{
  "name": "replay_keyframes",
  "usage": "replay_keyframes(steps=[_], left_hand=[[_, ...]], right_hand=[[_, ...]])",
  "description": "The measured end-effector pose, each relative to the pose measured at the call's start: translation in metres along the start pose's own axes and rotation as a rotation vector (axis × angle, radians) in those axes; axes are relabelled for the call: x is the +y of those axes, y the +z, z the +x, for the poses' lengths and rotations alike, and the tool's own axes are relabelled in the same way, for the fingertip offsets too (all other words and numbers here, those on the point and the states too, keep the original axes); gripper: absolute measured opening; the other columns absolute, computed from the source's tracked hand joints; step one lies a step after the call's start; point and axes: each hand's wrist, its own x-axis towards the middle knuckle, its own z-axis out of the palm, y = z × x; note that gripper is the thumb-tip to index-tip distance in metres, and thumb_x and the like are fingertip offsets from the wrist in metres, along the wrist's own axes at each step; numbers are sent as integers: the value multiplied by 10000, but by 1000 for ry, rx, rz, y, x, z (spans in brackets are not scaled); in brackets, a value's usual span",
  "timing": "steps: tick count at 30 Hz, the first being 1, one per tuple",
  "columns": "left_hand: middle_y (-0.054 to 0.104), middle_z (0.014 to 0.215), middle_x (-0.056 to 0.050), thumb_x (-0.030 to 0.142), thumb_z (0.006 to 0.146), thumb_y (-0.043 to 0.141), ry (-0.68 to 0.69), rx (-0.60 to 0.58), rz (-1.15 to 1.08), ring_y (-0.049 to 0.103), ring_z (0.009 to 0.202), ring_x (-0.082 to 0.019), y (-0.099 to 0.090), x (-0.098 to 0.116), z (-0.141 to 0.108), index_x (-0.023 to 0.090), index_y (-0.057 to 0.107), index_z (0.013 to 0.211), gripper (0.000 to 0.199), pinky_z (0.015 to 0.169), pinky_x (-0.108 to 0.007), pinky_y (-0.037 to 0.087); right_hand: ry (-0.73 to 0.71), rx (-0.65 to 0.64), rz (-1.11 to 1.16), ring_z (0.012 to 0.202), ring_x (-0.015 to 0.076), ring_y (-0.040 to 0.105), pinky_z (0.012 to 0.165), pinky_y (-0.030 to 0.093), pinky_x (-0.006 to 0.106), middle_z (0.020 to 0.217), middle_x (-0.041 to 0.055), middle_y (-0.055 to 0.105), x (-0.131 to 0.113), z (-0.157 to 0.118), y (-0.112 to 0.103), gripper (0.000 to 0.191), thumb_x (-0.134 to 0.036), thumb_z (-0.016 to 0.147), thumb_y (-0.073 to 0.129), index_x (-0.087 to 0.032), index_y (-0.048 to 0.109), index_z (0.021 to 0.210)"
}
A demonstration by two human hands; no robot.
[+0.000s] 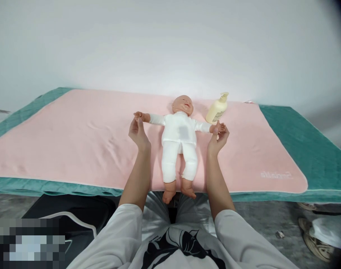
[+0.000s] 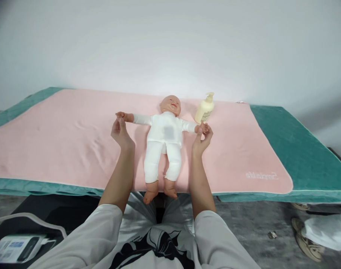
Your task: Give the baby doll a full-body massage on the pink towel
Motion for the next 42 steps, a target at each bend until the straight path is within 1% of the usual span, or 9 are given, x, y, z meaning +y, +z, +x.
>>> replay_keyframes(steps=[4,7,10,15,18,29,33,38,42], left_hand=[[686,1249,-87,483,898,637,179,-213,95,591,1278,-248,4,4,-11,221,677,1201,403,1116,-428,460],[702,1229,-95,480,868,677,356,-424,230,569,1304,-265,6,5,-19,229,681,1198,415,1110,-477,458],[727,1185,-88,454,843,718,498,-612,281,588,1275,-260,10,5,-24,236,696,1167,391,1089,-493,467],[723,1216,-74,404,830,742,530,-839,392,558,1299,-265,11,5,-23,255,709,1162,366,1099,-511,442],[723,1219,-67,374,814,763,534,-930,409,539,1312,-276,11,3,-21,263,711,1179,385,1102,-518,428],[728,1211,-47,338,777,801,528,-980,469,532,1306,-291,11,4,-21,271,720,1183,420,1114,-525,400],[720,1229,-54,352,803,775,543,-960,443,553,1287,-280,12,2,-23,261,716,1181,392,1101,-510,423],[716,1232,-67,382,861,710,594,-808,377,577,1259,-252,12,2,-28,253,694,1198,360,1088,-486,449],[730,1175,-74,440,831,735,517,-631,340,593,1229,-256,12,2,-27,247,700,1169,391,1073,-480,473]], right_hand=[[-229,-124,-46,1132,240,637,1006,521,474,1174,116,668,-2,-7,0,379,-426,914,580,-182,623,1201],[-422,-285,-60,1089,246,634,1013,513,480,1094,95,703,-1,-7,-1,328,-418,889,636,-211,688,1138],[-531,-447,-102,1073,252,628,1015,514,486,1062,81,727,0,-7,0,309,-452,890,628,-246,727,1098],[-570,-647,-139,1100,256,610,1008,524,482,1047,63,741,-1,-10,4,282,-455,895,625,-277,759,1067],[-594,-699,-132,1104,247,600,1004,529,464,1056,58,739,-3,-13,7,254,-403,900,639,-289,758,1094],[-667,-739,-169,1111,250,582,991,535,460,1058,48,734,3,-14,9,242,-372,891,668,-329,753,1114],[-676,-720,-146,1077,240,604,972,528,443,1051,53,732,-1,-14,9,251,-376,909,643,-310,741,1131],[-622,-598,-161,1029,232,638,950,518,435,1070,72,718,-4,-15,7,266,-402,919,622,-260,717,1122],[-481,-418,-120,1045,243,624,969,509,452,1079,88,707,-3,-16,5,309,-437,894,638,-228,694,1115]])
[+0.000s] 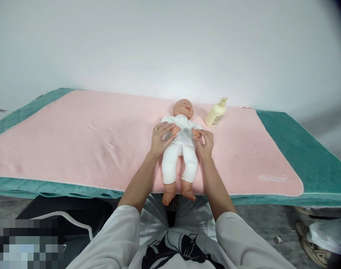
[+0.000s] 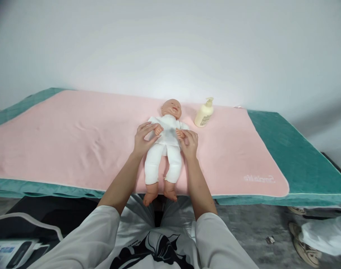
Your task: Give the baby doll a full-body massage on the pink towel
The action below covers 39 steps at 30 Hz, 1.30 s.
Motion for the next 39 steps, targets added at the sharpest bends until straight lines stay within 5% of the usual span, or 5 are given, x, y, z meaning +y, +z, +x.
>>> replay_keyframes(steps=[8,16,25,33,39], left_hand=[[698,1193,-88,422,813,751,-316,360,-192,631,1174,-240,-8,-5,1,218,703,1152,398,1079,-433,476],[691,1251,-76,455,898,642,-605,604,-485,610,1244,-205,-14,-6,11,204,702,1142,355,1101,-365,440],[665,1218,-51,494,932,600,-1137,883,-794,638,1165,-130,-24,-46,8,236,671,1014,280,981,-217,520],[648,1246,-89,554,945,539,-1106,779,-682,638,1169,-142,-23,-67,0,239,650,1075,358,942,-225,558],[614,1366,-72,601,928,527,-867,695,-502,587,1286,-195,-21,-37,6,251,647,1223,473,1085,-341,477]], right_hand=[[449,312,89,1127,226,612,1017,482,447,1223,118,648,-5,5,-3,453,-481,888,591,-169,593,1216],[666,403,140,1248,226,587,1027,501,445,1404,149,566,3,9,-9,449,-460,908,515,-184,503,1261],[822,529,288,1327,203,564,1162,430,451,1427,190,538,35,5,-6,393,-407,922,490,-147,477,1216],[711,517,213,1324,247,565,1110,470,525,1424,224,524,49,0,-2,480,-514,919,485,-142,473,1222],[647,464,193,1263,254,588,1021,523,455,1397,199,562,23,8,-5,471,-488,888,557,-148,503,1210]])
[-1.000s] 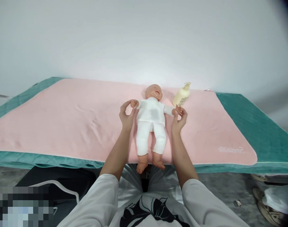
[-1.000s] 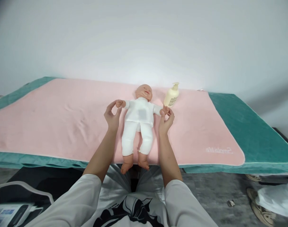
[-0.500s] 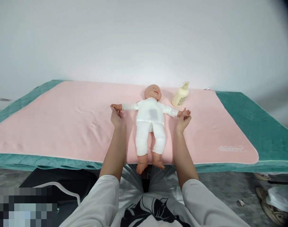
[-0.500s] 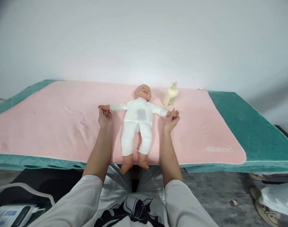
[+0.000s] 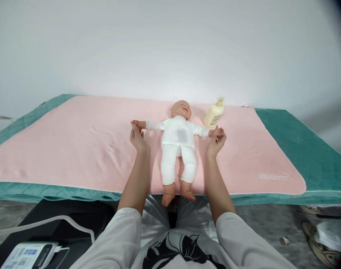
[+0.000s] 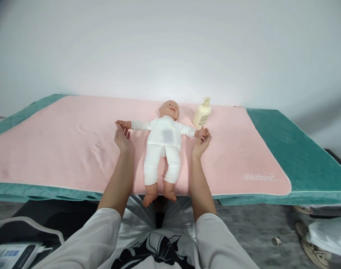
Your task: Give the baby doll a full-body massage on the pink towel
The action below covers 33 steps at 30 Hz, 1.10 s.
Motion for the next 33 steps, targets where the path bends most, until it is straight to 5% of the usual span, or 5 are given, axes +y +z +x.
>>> replay_keyframes(steps=[5,15,21,33], left_hand=[[670,1283,-91,512,920,590,333,-215,77,593,1268,-224,11,13,-27,198,675,1188,421,1121,-381,444],[717,1214,-76,413,854,704,843,-683,512,570,1275,-257,14,2,-39,254,679,1208,388,1102,-474,444],[717,1229,-67,409,848,710,892,-847,635,546,1301,-278,16,3,-36,262,701,1181,364,1108,-509,411],[716,1231,-56,371,822,744,920,-982,691,523,1313,-295,16,0,-33,281,717,1177,367,1103,-533,405]], right_hand=[[-124,-128,-36,1166,221,619,961,524,416,1284,127,627,-16,-13,1,423,-462,904,551,-183,542,1221],[-688,-531,-256,1063,241,621,993,490,462,1087,83,712,-9,-18,2,307,-451,926,559,-240,702,1098],[-749,-750,-347,1091,241,599,1009,494,455,1080,57,722,-12,-19,5,277,-426,927,587,-287,736,1114],[-762,-791,-340,1113,240,563,1024,485,459,1087,42,723,-9,-19,6,240,-370,917,622,-328,746,1118]])
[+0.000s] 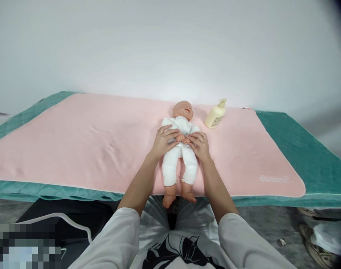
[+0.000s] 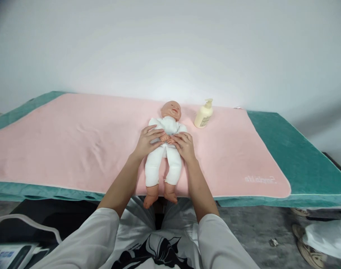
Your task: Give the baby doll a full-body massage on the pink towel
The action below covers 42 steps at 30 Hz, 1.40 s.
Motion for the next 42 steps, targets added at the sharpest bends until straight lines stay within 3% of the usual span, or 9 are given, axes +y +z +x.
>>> replay_keyframes(steps=[6,13,18,23,27,30,33,38,42], left_hand=[[718,1217,-65,387,826,741,-30,74,-46,554,1282,-274,1,2,0,280,718,1161,352,1106,-521,424],[729,1150,-79,458,785,773,-179,425,-221,591,1227,-257,-3,2,-3,245,714,1123,404,1082,-492,472],[713,1183,-93,485,807,741,-406,681,-440,646,1169,-241,-8,-8,-2,213,704,1137,430,1086,-443,479],[649,1335,-97,559,887,614,-644,886,-611,567,1312,-234,-15,-20,-1,224,680,1201,464,1121,-397,439],[586,1421,-63,554,953,512,-926,995,-768,537,1349,-199,-20,-33,-4,284,648,1240,417,1088,-342,466],[679,1222,-60,494,941,583,-1123,1135,-976,641,1193,-154,-22,-42,-6,239,685,1092,313,979,-244,534],[692,908,-56,431,972,556,-1198,1260,-1170,704,937,-123,-22,-49,-6,173,670,919,287,821,-195,586],[674,836,-52,380,996,525,-1184,1288,-1235,707,876,-127,-23,-52,-5,158,652,894,274,780,-194,598],[679,891,-58,388,986,545,-1233,1259,-1160,698,972,-134,-25,-49,-5,170,672,918,262,836,-196,583]], right_hand=[[32,34,9,1098,241,588,1023,469,453,1076,58,714,-1,-1,0,260,-404,911,620,-291,734,1116],[240,375,82,1075,246,604,1014,474,472,1094,92,694,-4,-2,-2,347,-485,881,621,-222,689,1096],[515,644,216,1143,236,603,1029,473,464,1192,112,653,-5,1,-7,433,-468,876,609,-177,610,1197],[675,747,215,1259,243,586,1003,507,459,1371,149,575,7,1,-12,478,-474,924,495,-196,491,1312],[756,814,279,1257,235,596,1049,500,469,1379,169,556,20,-2,-12,466,-473,926,496,-172,473,1281],[864,857,360,1256,211,598,1101,477,456,1361,165,564,30,-5,-12,405,-450,931,500,-163,470,1216],[1013,885,413,1250,190,610,1125,468,440,1325,142,599,39,-6,-13,284,-372,937,508,-172,471,1136],[1107,890,424,1218,193,638,1103,495,429,1273,138,622,43,-7,-15,129,-276,936,481,-182,474,1023],[1064,895,410,1172,198,652,1089,500,436,1235,141,635,36,-4,-17,199,-323,929,502,-170,484,1055]])
